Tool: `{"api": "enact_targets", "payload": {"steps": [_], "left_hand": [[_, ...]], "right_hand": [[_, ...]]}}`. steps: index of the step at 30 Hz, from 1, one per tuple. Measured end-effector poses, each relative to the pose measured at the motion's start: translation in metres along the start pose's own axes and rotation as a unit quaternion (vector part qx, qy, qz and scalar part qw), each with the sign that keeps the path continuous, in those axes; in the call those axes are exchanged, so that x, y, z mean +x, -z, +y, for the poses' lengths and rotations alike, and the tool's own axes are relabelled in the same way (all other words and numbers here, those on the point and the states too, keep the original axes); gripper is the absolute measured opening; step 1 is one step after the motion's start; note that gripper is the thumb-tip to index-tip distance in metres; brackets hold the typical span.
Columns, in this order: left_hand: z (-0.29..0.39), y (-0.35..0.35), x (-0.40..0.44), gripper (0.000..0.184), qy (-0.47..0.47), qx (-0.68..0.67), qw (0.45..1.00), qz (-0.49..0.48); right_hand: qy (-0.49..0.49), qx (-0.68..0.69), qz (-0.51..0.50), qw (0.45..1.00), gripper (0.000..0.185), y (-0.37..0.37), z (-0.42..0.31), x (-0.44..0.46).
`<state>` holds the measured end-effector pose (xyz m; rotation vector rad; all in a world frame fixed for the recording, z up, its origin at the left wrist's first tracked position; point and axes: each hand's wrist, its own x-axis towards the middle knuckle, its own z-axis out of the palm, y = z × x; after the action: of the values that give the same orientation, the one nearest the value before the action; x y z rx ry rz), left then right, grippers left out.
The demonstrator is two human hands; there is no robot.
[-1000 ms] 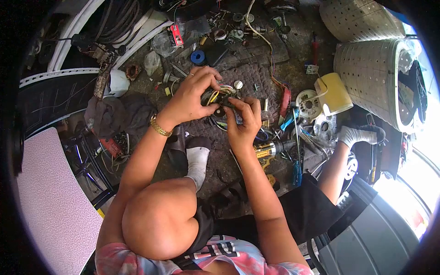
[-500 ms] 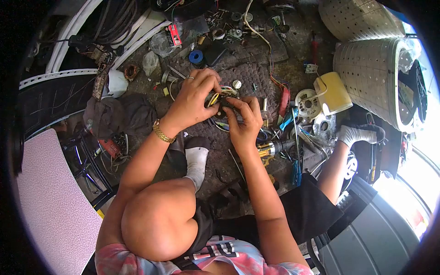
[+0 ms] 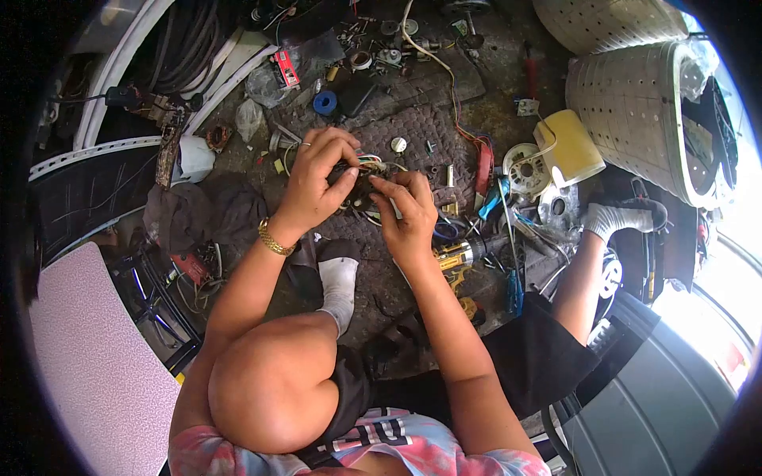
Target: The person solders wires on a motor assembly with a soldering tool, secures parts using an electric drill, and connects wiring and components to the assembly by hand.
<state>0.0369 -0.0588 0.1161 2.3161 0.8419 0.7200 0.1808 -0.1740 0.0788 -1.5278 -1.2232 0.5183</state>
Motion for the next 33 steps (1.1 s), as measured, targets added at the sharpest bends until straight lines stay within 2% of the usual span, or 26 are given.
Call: {"api": "enact_targets", "payload": {"steps": [7,9,16,18,19,21,28,30,32,33], "left_hand": [[0.008,-0.003,0.002,0.009,0.027,0.018,0.999,0.004],[0.015,-0.003,0.002,0.009,0.035,0.032,0.999,-0.003],[0.015,0.001,0.005,0.011,0.033,0.038,0.998,-0.042],[0.014,0.005,0.006,0.011,0.029,0.037,0.998,-0.049],[0.012,0.005,0.007,0.012,0.024,0.034,0.997,-0.058],[0.008,0.006,0.006,0.014,0.016,0.034,0.998,-0.057],[0.001,0.020,0.003,0.026,0.011,0.009,0.996,-0.092],[-0.001,0.021,0.002,0.027,0.012,0.003,0.996,-0.094],[-0.002,0.022,0.002,0.028,0.013,-0.004,0.995,-0.096],[-0.002,0.022,0.001,0.029,0.015,0.001,0.995,-0.101]], "right_hand": [[0.010,0.011,-0.007,1.000,0.034,0.002,0.003,-0.002],[0.052,-0.007,0.006,0.999,0.032,0.003,0.006,-0.001],[0.047,-0.001,-0.006,0.999,0.032,0.004,0.010,-0.003],[-0.037,0.089,0.003,0.995,0.032,0.001,0.007,-0.006],[-0.039,0.088,0.006,0.995,0.032,-0.002,0.007,-0.007],[-0.141,0.244,0.028,0.959,0.028,-0.006,0.005,-0.009],[-0.136,0.287,0.002,0.948,0.017,-0.003,0.013,-0.009],[-0.202,0.313,0.028,0.928,0.009,-0.003,0.014,-0.001],[-0.232,0.319,0.026,0.919,0.012,-0.001,0.013,0.009],[-0.278,0.329,-0.013,0.902,0.013,0.002,0.011,0.015]]}}
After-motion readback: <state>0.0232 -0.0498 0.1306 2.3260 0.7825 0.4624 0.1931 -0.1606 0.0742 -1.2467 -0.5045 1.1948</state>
